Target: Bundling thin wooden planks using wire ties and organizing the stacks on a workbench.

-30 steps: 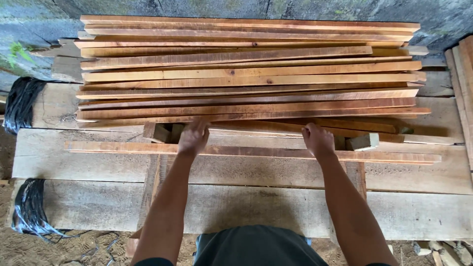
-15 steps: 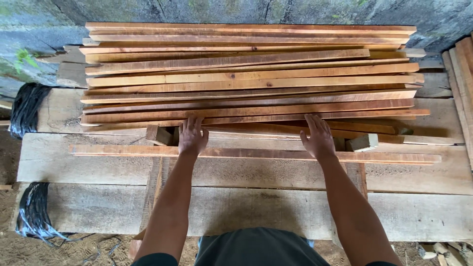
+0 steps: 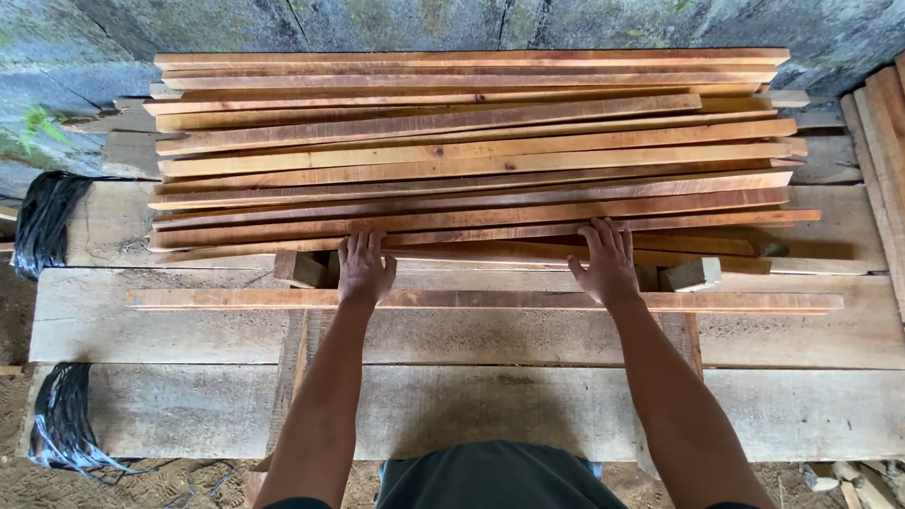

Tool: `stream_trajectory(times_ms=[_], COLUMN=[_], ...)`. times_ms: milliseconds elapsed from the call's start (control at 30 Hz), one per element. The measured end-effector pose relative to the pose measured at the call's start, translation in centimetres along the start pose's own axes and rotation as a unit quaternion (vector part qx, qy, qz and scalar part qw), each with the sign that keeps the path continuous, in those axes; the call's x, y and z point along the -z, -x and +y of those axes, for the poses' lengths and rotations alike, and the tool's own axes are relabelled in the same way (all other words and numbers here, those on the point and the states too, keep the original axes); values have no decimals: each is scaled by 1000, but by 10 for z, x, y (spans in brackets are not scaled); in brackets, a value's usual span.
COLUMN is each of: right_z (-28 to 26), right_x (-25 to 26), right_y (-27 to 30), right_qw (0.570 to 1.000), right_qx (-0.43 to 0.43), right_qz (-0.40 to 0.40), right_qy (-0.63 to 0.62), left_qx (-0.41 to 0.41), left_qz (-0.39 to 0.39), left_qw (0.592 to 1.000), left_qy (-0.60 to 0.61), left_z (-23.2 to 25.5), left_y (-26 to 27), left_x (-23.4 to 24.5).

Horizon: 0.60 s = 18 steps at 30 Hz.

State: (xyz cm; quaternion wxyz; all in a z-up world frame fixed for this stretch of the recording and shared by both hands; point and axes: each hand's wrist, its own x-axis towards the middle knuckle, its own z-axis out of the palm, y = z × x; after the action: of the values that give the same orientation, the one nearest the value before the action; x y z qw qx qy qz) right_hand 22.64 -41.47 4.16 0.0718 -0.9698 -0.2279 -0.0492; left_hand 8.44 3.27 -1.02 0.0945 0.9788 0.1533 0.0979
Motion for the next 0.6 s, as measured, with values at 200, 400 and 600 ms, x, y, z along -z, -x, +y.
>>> stream_trajectory(times_ms=[200, 400, 600], right_z=[8, 24, 17], right_x=[-12, -41, -26], right_y=[-4, -4, -6], right_qw=[1000, 1000, 998], right_qx=[0, -3, -21], right_qz=[-3, 5, -42], right_qy=[19, 3, -44], left_qx=[-8, 6, -12], left_qz=[13, 9, 39], left_qw=[1000, 1000, 999], left_qy=[14, 15, -1], left_z=[-5, -1, 2], left_y=[-1, -1, 1], left_x=[-12, -7, 0])
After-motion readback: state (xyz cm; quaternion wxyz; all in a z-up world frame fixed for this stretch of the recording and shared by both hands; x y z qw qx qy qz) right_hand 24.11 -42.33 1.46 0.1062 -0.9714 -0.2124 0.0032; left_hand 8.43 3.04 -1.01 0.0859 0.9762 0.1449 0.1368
